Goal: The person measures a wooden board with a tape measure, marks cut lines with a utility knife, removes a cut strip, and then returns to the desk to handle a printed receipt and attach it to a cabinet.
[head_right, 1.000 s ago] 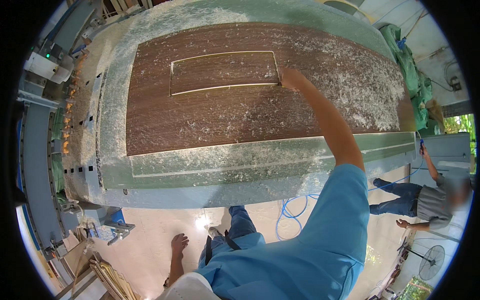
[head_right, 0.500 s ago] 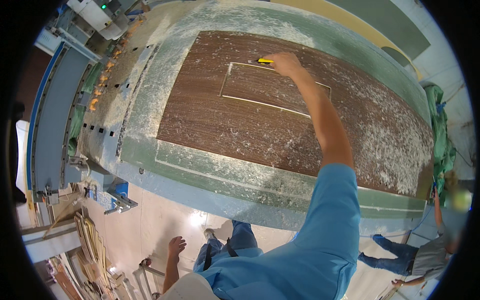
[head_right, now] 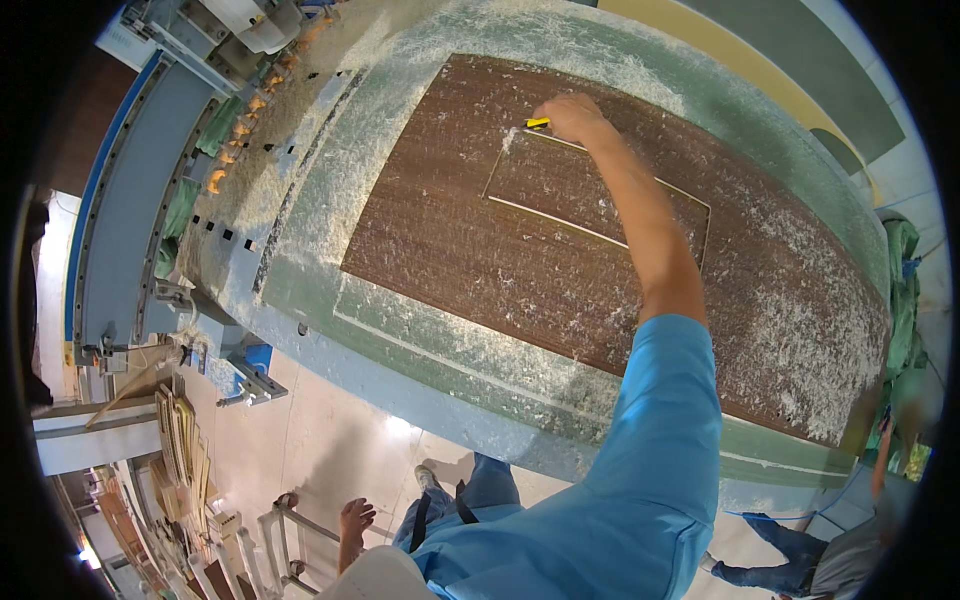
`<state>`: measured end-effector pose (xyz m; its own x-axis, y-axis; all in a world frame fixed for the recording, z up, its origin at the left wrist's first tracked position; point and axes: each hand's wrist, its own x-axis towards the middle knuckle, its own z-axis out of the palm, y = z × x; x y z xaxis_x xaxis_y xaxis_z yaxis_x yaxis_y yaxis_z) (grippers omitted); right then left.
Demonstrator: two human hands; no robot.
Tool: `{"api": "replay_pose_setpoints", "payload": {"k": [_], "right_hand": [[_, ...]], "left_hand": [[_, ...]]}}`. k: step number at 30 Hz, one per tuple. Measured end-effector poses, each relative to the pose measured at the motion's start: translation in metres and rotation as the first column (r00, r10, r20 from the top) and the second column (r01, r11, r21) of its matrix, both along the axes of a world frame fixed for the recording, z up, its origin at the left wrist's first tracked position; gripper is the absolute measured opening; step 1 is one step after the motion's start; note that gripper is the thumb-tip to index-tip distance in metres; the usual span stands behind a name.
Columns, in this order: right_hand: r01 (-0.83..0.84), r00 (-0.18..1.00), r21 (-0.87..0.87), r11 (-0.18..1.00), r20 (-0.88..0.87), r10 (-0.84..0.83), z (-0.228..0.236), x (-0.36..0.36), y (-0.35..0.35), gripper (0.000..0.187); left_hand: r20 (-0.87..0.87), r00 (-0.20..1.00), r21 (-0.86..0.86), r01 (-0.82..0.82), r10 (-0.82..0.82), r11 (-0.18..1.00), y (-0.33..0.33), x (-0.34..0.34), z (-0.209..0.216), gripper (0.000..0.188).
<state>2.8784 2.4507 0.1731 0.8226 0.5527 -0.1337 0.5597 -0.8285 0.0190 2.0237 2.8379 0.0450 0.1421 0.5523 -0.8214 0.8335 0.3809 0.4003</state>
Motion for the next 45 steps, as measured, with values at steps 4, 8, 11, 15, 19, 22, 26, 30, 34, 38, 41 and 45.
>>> {"api": "replay_pose_setpoints", "payload": {"k": [4, 8, 11, 15, 19, 22, 26, 30, 34, 38, 41, 45], "right_hand": [[0.027, 1.0, 0.018, 0.999, -0.01, -0.027, 0.012, 0.003, -0.009, 0.047], [-0.037, 0.999, -0.017, 0.999, -0.013, 0.036, 0.005, 0.009, -0.014, 0.042], [-0.101, 0.995, 0.044, 0.994, 0.012, 0.101, -0.019, 0.013, -0.017, 0.043], [-0.09, 0.993, 0.117, 0.989, 0.09, 0.08, -0.053, 0.015, -0.041, 0.04], [-0.114, 0.984, 0.077, 0.99, 0.143, 0.102, -0.058, 0.002, -0.109, 0.039], [0.006, 0.999, -0.049, 0.999, 0.037, -0.004, -0.046, -0.021, -0.182, 0.044], [0.035, 0.999, -0.257, 0.966, 0.034, -0.028, -0.027, -0.063, -0.29, 0.047], [0.176, 0.978, -0.527, 0.832, -0.001, -0.208, -0.027, -0.079, -0.337, 0.042], [0.188, 0.971, -0.697, 0.692, 0.026, -0.238, -0.021, -0.06, -0.295, 0.031], [0.301, 0.953, -0.513, 0.804, 0.178, -0.244, 0.015, -0.048, -0.217, 0.026], [0.242, 0.961, 0.022, 0.97, 0.135, -0.243, 0.024, -0.052, -0.14, 0.028], [0.535, 0.831, 0.442, 0.72, -0.426, -0.356, -0.004, -0.045, -0.024, 0.023]], "left_hand": [[0.079, 0.993, 0.016, 0.091, -0.092, 0.996, -0.005, 0.028, 0.012, 0.04], [0.133, 0.98, 0.068, 0.138, -0.146, 0.988, -0.011, 0.055, 0.021, 0.041], [0.05, 0.981, 0.026, 0.185, -0.186, 0.982, -0.012, 0.073, 0.019, 0.04], [0.05, 0.966, 0.031, 0.254, -0.255, 0.967, -0.007, 0.09, 0.012, 0.039], [0.076, 0.959, 0.034, 0.271, -0.273, 0.962, -0.002, 0.093, 0.007, 0.038], [0.057, 0.949, 0.011, 0.309, -0.309, 0.951, 0.002, 0.095, 0.003, 0.036], [-0.056, 0.933, -0.025, 0.354, -0.355, 0.935, 0.012, 0.101, -0.004, 0.036], [-0.024, 0.926, -0.037, 0.375, -0.376, 0.926, 0.024, 0.105, -0.008, 0.036], [0.043, 0.93, -0.002, 0.365, -0.365, 0.931, 0.033, 0.094, -0.002, 0.04], [0.089, 0.969, 0.02, 0.231, -0.231, 0.973, 0.032, 0.061, 0.007, 0.043], [0.062, 0.988, -0.048, 0.146, -0.143, 0.988, 0.02, 0.027, 0.002, 0.042], [-0.06, 0.993, -0.141, 0.089, -0.098, 0.986, 0.008, -0.024, -0.012, 0.044]]}}
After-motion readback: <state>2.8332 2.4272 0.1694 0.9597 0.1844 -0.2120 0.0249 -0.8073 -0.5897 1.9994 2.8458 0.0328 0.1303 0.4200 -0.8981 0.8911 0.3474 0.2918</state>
